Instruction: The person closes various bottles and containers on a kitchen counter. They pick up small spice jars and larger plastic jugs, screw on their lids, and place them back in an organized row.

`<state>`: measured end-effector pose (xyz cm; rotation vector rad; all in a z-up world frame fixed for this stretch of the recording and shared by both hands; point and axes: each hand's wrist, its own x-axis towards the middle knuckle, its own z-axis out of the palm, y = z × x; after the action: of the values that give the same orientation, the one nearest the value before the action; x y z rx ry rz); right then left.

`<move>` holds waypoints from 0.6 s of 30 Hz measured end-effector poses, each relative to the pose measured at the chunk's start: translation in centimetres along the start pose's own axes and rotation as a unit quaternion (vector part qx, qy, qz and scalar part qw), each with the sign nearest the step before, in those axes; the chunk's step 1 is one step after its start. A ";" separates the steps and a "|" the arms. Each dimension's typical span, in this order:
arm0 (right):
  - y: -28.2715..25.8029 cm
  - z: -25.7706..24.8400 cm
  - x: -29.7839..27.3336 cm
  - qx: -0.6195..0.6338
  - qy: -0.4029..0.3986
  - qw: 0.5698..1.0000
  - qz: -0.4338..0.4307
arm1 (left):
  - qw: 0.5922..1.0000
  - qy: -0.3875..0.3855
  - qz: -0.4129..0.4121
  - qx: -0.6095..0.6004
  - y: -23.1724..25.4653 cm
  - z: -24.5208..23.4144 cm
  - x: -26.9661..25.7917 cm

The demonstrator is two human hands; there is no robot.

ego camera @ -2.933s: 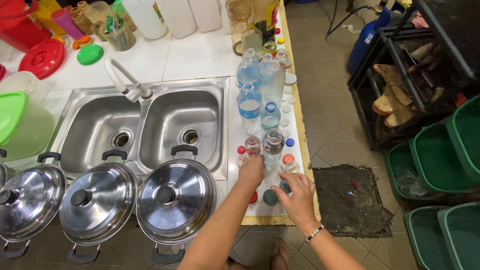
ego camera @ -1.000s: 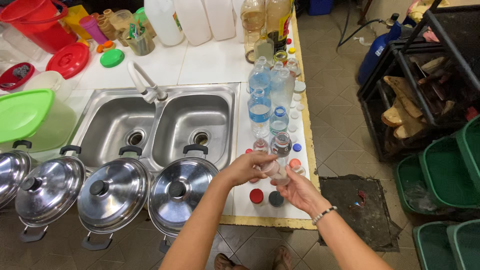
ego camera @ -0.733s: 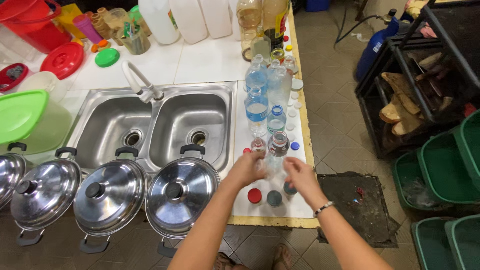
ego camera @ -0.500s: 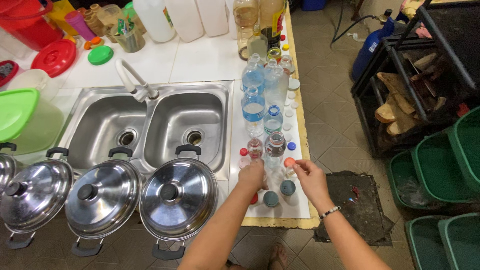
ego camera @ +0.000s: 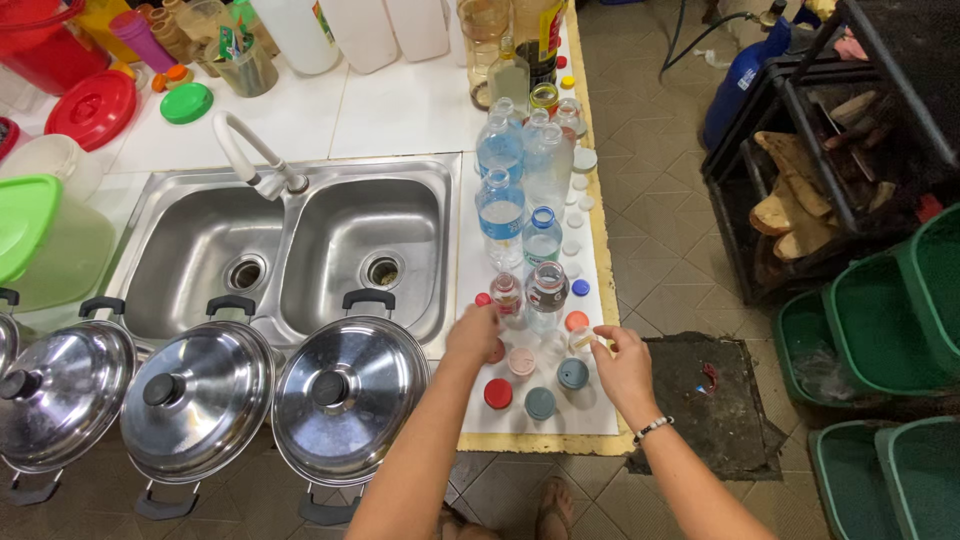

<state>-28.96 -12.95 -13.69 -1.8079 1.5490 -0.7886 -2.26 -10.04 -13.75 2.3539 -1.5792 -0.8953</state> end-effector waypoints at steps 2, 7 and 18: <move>0.3 0.4 0.0 -0.010 0.018 0.999 -0.027 | 0.998 0.002 -0.014 0.058 -1.5 0.1 0.1; 1.8 0.6 0.4 0.020 0.002 0.999 0.029 | 0.993 0.019 0.026 0.113 -2.1 2.3 -1.0; 5.3 1.6 3.2 0.137 -0.133 0.972 0.139 | 0.996 0.030 0.043 0.072 -1.9 2.0 -1.8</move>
<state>-30.53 -16.59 -18.68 -1.3944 1.4000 -0.5670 -2.32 -7.23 -15.50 2.3607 -1.7610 -0.7076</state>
